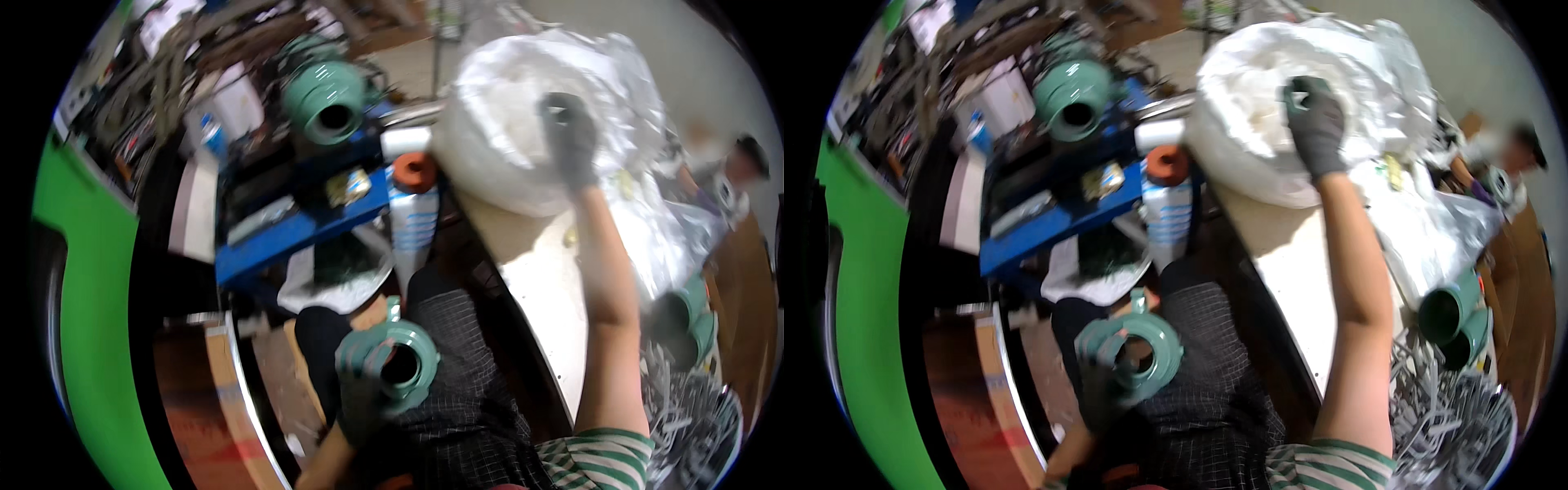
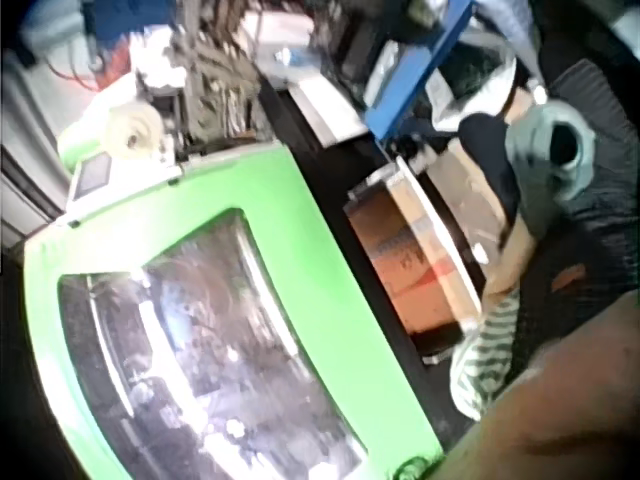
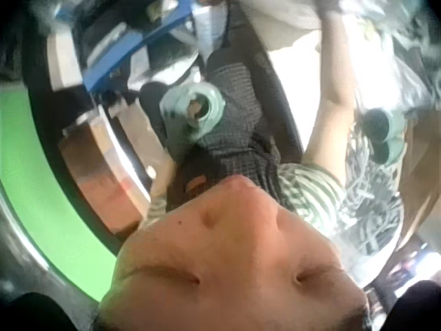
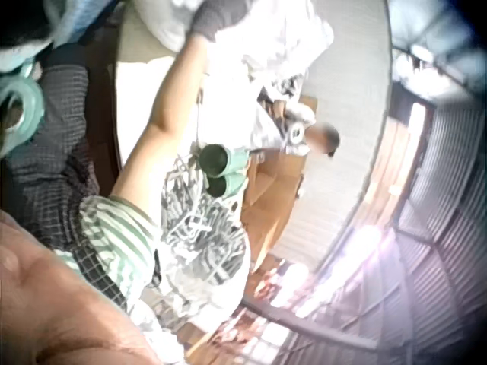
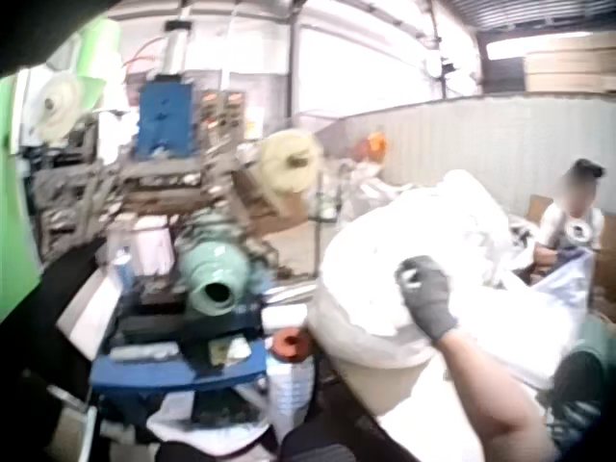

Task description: The person sits on the floor in a workshop and assembles light green kettles. They pick up a kettle body, insert a metal handle, and then attach a lid. The person repeats this process for multiple units, placing the finished kettles on a nearby shelf.

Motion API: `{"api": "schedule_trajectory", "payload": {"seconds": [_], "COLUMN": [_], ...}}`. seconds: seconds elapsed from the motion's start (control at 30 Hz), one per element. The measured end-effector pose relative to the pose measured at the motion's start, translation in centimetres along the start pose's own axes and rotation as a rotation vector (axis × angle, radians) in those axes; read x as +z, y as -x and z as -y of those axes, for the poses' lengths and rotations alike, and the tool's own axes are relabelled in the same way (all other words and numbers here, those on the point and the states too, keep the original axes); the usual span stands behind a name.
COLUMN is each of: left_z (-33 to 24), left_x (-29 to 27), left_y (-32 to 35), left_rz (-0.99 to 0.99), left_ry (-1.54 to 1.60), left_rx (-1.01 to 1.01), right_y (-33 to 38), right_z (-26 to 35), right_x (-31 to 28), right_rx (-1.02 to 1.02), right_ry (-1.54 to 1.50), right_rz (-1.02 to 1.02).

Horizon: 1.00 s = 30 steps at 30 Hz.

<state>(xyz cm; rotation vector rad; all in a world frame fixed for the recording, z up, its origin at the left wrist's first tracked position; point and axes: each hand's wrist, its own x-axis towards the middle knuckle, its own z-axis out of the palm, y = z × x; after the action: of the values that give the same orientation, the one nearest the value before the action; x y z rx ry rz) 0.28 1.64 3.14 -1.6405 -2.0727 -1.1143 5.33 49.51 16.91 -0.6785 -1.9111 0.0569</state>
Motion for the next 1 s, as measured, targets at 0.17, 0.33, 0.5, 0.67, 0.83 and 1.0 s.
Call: {"api": "schedule_trajectory", "payload": {"seconds": [0.17,0.33,0.5,0.67,0.83,1.0], "left_z": [1.2,0.5,1.3,2.3,3.0,2.6], "left_x": [0.9,-1.0,-1.0,-1.5,-1.8,-3.4], "left_y": [0.7,-0.4,1.5,1.2,0.6,-0.1], "left_rz": [-0.051,0.046,0.032,0.054,0.186,0.256], "left_ry": [0.263,0.035,-0.03,-0.043,-0.107,-0.291], "left_rx": [0.014,0.096,0.09,0.057,0.018,0.09], "right_y": [10.5,21.2,22.3,22.0,22.7,24.3], "right_z": [10.6,18.4,20.1,19.2,19.2,19.0], "right_x": [-5.7,-7.7,-8.2,-7.7,-7.1,-6.5], "right_rx": [0.48,0.913,-0.462,-0.899,-0.804,-0.672], "right_ry": [-0.97,-1.282,-0.773,-0.588,-0.548,-0.555], "right_rz": [0.588,1.296,0.785,0.698,0.97,1.061]}}
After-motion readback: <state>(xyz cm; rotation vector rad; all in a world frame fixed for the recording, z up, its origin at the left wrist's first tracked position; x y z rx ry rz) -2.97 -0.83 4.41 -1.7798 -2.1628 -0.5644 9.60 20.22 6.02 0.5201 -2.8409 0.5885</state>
